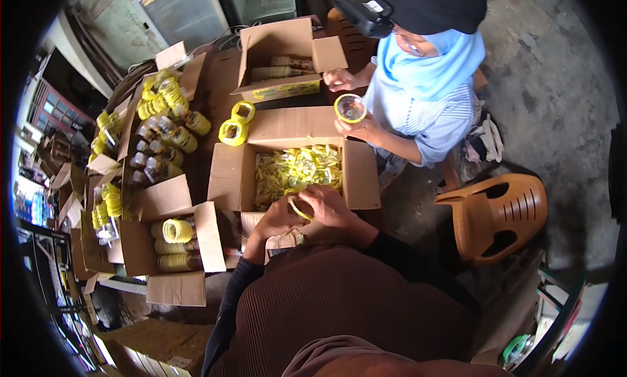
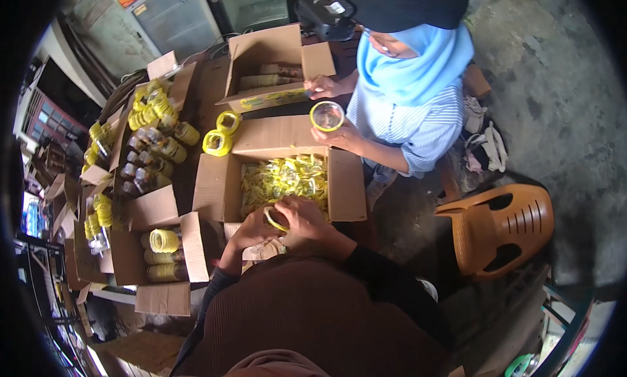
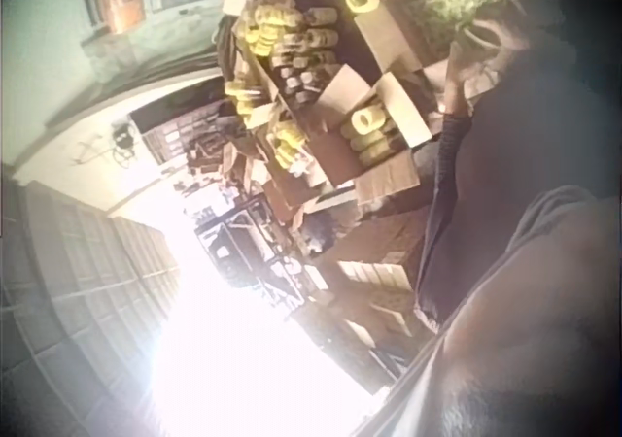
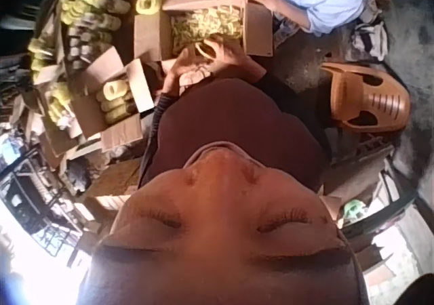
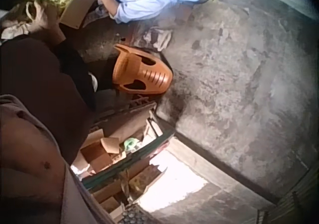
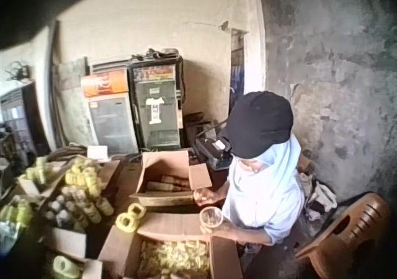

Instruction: The person wraps yellow adhesive labels around small clear plastic bottles by hand, removing items from a cardboard box and placing them on a table with other containers.

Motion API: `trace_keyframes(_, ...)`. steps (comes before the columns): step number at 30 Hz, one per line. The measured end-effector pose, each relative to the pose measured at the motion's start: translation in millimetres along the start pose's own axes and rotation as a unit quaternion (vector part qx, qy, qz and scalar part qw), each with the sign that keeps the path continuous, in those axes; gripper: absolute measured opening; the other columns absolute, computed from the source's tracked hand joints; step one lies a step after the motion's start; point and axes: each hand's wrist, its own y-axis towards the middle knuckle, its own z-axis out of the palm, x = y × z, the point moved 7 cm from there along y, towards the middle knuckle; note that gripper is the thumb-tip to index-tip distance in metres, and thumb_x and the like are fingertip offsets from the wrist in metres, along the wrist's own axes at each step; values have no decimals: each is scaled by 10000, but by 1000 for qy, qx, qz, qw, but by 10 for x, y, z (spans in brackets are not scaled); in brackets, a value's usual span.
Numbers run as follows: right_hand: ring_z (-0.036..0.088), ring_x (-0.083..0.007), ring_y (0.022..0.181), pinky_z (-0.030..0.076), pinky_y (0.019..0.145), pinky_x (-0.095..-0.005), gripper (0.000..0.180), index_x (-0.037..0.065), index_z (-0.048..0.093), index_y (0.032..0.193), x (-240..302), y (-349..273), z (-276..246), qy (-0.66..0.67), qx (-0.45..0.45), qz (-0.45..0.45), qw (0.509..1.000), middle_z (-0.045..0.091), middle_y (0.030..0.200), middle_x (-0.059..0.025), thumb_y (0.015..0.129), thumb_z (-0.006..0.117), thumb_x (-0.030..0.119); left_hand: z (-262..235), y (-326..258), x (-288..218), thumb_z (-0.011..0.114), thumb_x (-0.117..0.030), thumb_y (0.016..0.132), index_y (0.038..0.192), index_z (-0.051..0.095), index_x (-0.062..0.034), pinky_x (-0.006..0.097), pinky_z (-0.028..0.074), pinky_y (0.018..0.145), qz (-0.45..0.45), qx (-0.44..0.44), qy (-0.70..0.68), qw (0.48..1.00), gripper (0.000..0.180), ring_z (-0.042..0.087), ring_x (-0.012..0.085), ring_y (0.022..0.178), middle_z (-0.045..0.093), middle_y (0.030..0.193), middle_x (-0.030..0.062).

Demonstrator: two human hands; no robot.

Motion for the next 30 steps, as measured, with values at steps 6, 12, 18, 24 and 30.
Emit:
trace_keyframes(6,594,-330,761,480,673,-424,76,24,528,907,-43,184,-76,31,93,8,995,559,797,-139,842,540,60,84,104,-27,821,-211,659,1014,578,13,337,524,711,-24,31,79,996,485,672,197,789,694,851,110)
trace_keyframes(12,609,-255,738,488,638,-396,145,54,513,886,38,310,-111,-79,139,-62,985,559,778,-98,874,582,182,24,125,-53,817,-329,646,1112,560,39,348,518,747,-3,105,117,988,647,670,255,818,674,898,170)
trace_keyframes(18,609,-254,745,482,636,-393,237,60,516,855,54,303,-112,-74,161,-61,982,555,770,-85,893,598,278,-19,59,-211,873,-342,615,1001,642,30,331,499,729,88,46,76,992,584,642,166,775,694,854,122)
trace_keyframes(24,607,-289,744,480,644,-407,242,49,531,836,52,220,-144,12,162,-66,985,556,751,-107,921,571,272,76,3,-65,880,-392,625,1022,641,0,323,482,753,62,65,137,987,606,591,174,787,651,867,96)
trace_keyframes(30,588,-338,734,460,632,-415,229,29,547,861,45,171,-147,115,134,-53,983,540,749,-141,947,543,241,121,-109,-45,860,-462,631,1032,522,101,387,479,750,96,44,91,990,770,609,275,796,605,880,221)
